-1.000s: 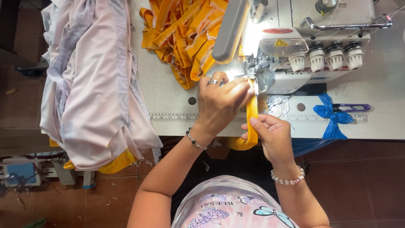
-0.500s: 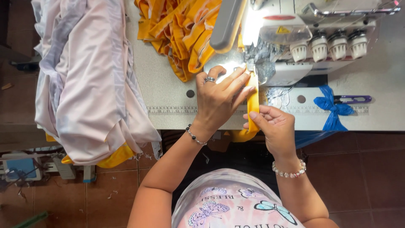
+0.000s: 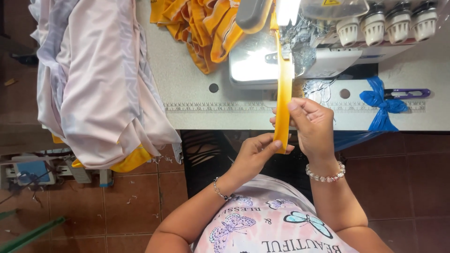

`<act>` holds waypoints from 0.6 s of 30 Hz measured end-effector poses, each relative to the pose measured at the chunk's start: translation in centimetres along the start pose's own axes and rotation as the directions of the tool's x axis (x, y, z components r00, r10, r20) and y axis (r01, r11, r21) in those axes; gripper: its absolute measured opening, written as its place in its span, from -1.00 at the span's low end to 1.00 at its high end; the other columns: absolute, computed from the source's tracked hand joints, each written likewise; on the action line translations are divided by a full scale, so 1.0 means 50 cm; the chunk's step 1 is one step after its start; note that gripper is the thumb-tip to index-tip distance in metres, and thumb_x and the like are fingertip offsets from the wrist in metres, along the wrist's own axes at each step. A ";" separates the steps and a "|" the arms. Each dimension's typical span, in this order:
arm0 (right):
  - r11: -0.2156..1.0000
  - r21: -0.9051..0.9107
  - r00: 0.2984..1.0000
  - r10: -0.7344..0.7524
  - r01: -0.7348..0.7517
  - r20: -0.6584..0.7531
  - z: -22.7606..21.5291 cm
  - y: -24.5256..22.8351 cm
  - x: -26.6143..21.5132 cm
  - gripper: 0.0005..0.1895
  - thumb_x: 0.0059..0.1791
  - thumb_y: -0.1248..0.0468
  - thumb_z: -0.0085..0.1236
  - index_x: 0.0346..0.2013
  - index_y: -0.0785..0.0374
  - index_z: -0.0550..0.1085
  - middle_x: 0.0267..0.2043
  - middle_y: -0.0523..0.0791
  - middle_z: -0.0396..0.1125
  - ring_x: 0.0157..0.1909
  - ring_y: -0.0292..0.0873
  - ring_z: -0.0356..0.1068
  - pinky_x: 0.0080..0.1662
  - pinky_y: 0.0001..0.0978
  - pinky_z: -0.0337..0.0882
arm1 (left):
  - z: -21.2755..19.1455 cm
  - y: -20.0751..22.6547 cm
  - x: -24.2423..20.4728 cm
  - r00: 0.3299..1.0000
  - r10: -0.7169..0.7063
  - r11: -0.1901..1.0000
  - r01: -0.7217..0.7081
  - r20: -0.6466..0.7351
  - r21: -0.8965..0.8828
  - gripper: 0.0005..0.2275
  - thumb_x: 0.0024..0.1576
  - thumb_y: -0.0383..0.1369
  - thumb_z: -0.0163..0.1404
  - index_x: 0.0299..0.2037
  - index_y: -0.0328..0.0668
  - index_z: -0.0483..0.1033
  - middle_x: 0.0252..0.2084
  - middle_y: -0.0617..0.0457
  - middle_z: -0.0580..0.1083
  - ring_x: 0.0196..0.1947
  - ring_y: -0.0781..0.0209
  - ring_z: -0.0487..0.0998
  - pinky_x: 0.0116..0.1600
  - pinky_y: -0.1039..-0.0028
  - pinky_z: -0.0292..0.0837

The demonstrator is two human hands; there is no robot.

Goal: Handling and inspecting yellow fabric strips at a sewing workstation

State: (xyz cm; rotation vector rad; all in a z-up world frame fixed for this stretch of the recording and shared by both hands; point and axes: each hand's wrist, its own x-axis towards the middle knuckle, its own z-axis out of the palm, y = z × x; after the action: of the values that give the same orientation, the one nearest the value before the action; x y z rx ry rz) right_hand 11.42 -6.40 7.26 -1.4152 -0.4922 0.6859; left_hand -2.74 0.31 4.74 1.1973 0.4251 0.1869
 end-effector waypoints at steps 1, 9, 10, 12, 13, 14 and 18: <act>1.000 -0.001 1.000 0.003 -0.003 -0.001 -0.013 0.016 0.001 -0.75 0.14 0.29 0.08 -0.07 0.49 0.53 -0.29 0.09 0.50 -0.25 -0.09 0.59 -0.13 -0.21 0.61 | -0.001 -0.003 -0.003 1.000 -0.003 1.000 0.003 0.000 -0.002 -0.71 0.34 -0.25 -0.08 0.10 -0.30 0.52 -0.10 -0.18 0.59 0.08 -0.08 0.58 0.34 0.01 0.31; 0.999 -0.054 0.991 0.008 -0.001 0.130 -0.031 0.034 -0.019 -0.58 0.20 0.13 -0.14 -0.07 0.42 0.58 -0.24 0.09 0.53 -0.10 0.00 0.58 0.05 -0.03 0.55 | 0.000 -0.021 -0.007 0.998 0.058 0.998 -0.057 0.037 -0.041 -0.68 0.43 -0.27 -0.31 0.11 -0.28 0.48 -0.10 -0.12 0.59 0.10 0.07 0.57 0.46 0.07 0.14; 0.998 -0.055 0.991 0.009 -0.002 0.131 -0.024 0.022 -0.030 -0.58 0.20 0.13 -0.14 -0.07 0.42 0.58 -0.24 0.09 0.53 -0.10 0.00 0.58 0.05 -0.03 0.55 | -0.003 -0.043 -0.004 0.998 0.058 0.998 -0.056 0.036 -0.042 -0.68 0.43 -0.27 -0.31 0.11 -0.28 0.48 -0.10 -0.12 0.59 0.10 0.07 0.57 0.46 0.07 0.14; 0.983 -0.181 0.989 0.062 -0.037 0.136 -0.009 -0.001 -0.048 -0.74 -0.07 0.31 0.34 -0.16 0.44 0.61 -0.33 0.05 0.56 -0.32 -0.20 0.53 -0.09 -0.25 0.57 | -0.009 -0.086 0.002 0.999 0.033 0.997 -0.032 -0.017 0.070 -0.72 0.41 -0.28 -0.22 0.11 -0.25 0.51 -0.17 -0.05 0.59 0.03 0.21 0.57 0.35 0.12 0.29; 0.983 -0.182 0.988 0.062 -0.036 0.139 -0.009 0.001 -0.048 -0.74 -0.07 0.31 0.34 -0.16 0.44 0.61 -0.33 0.05 0.56 -0.32 -0.20 0.53 -0.09 -0.25 0.57 | -0.006 -0.076 0.001 0.999 0.035 0.997 -0.034 -0.020 0.069 -0.72 0.41 -0.28 -0.22 0.11 -0.25 0.51 -0.17 -0.05 0.59 0.03 0.21 0.57 0.35 0.12 0.29; 0.975 -0.221 0.991 0.060 -0.031 0.124 -0.010 0.003 -0.049 -0.77 -0.06 0.31 0.35 -0.19 0.42 0.62 -0.37 0.05 0.56 -0.36 -0.23 0.51 -0.12 -0.31 0.55 | -0.004 -0.066 -0.001 1.000 0.021 0.997 -0.019 -0.023 0.079 -0.71 0.41 -0.27 -0.22 0.10 -0.25 0.51 -0.18 -0.08 0.59 0.00 0.16 0.59 0.32 0.11 0.32; 0.951 -0.309 0.997 0.048 -0.026 0.064 0.001 -0.010 -0.045 -0.82 -0.05 0.32 0.38 -0.22 0.37 0.64 -0.42 0.03 0.55 -0.52 -0.32 0.41 -0.25 -0.41 0.50 | 0.012 -0.025 0.002 1.000 -0.001 0.996 0.003 -0.027 0.086 -0.71 0.38 -0.25 -0.17 0.10 -0.25 0.52 -0.22 -0.08 0.58 -0.07 0.10 0.62 0.24 0.15 0.40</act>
State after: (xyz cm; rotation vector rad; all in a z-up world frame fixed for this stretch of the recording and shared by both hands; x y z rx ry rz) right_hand 9.84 -7.94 7.94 -1.7009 -0.6511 0.7125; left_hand -2.51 -0.63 3.75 1.2804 0.4614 0.1842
